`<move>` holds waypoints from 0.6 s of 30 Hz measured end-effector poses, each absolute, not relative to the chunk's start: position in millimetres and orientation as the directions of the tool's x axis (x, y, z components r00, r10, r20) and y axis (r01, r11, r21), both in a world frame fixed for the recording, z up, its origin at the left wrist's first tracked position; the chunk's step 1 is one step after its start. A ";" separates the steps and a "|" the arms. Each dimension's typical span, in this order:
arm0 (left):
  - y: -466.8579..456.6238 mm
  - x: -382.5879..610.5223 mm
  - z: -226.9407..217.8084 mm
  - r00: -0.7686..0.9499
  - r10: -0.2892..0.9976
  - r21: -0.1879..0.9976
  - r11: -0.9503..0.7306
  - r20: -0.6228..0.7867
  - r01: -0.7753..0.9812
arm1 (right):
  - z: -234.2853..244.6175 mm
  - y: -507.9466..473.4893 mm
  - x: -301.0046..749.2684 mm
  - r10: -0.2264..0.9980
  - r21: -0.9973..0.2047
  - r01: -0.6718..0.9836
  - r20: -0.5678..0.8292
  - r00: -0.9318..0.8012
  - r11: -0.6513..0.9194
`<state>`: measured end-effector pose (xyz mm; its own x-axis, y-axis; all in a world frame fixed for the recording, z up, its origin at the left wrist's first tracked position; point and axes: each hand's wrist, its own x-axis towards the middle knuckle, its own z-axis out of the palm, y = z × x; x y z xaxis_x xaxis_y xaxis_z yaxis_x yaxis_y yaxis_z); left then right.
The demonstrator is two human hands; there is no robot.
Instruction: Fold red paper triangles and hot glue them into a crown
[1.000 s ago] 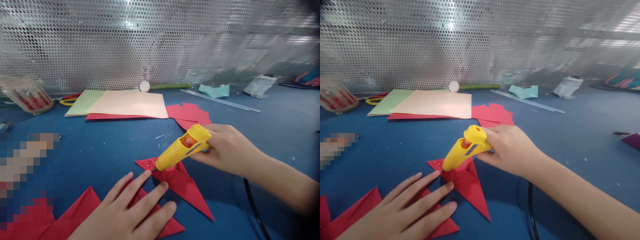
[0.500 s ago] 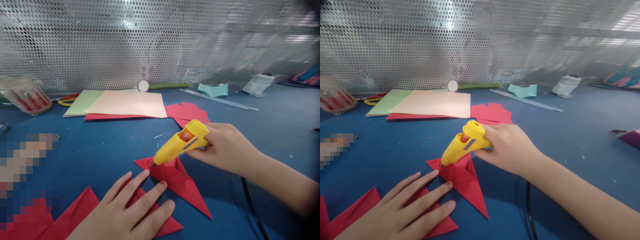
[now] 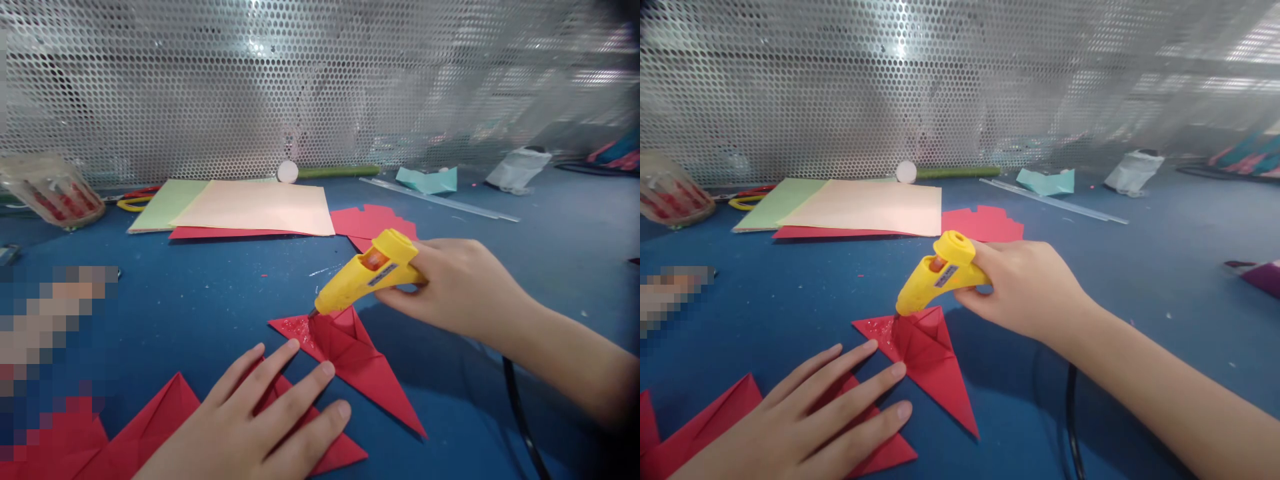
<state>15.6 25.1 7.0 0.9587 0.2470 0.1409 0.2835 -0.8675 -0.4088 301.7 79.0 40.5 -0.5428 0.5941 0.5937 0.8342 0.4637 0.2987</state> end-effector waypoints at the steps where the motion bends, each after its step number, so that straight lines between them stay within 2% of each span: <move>1: 24.9 15.4 7.2 0.962 0.238 -0.413 -0.869 0.136 0.273 | 42.0 78.5 302.4 0.583 0.313 0.825 0.591 -0.557 0.471; 8: 22.8 16.6 6.5 0.957 0.249 -0.418 -0.861 0.153 0.290 | 51.9 74.5 306.2 0.417 0.440 0.689 0.567 -0.711 0.576; 15: 24.2 26.7 13.5 0.970 0.208 -0.451 -0.859 0.123 0.241 | 57.1 72.6 307.4 0.336 0.545 0.624 0.539 -0.772 0.560; 16: 24.4 27.0 14.1 0.971 0.206 -0.451 -0.860 0.124 0.240 | 56.6 73.6 308.2 0.339 0.546 0.640 0.554 -0.760 0.541; 18: 24.8 26.1 13.7 0.968 0.212 -0.438 -0.863 0.136 0.251 | 53.6 77.5 311.1 0.400 0.459 0.740 0.636 -0.660 0.491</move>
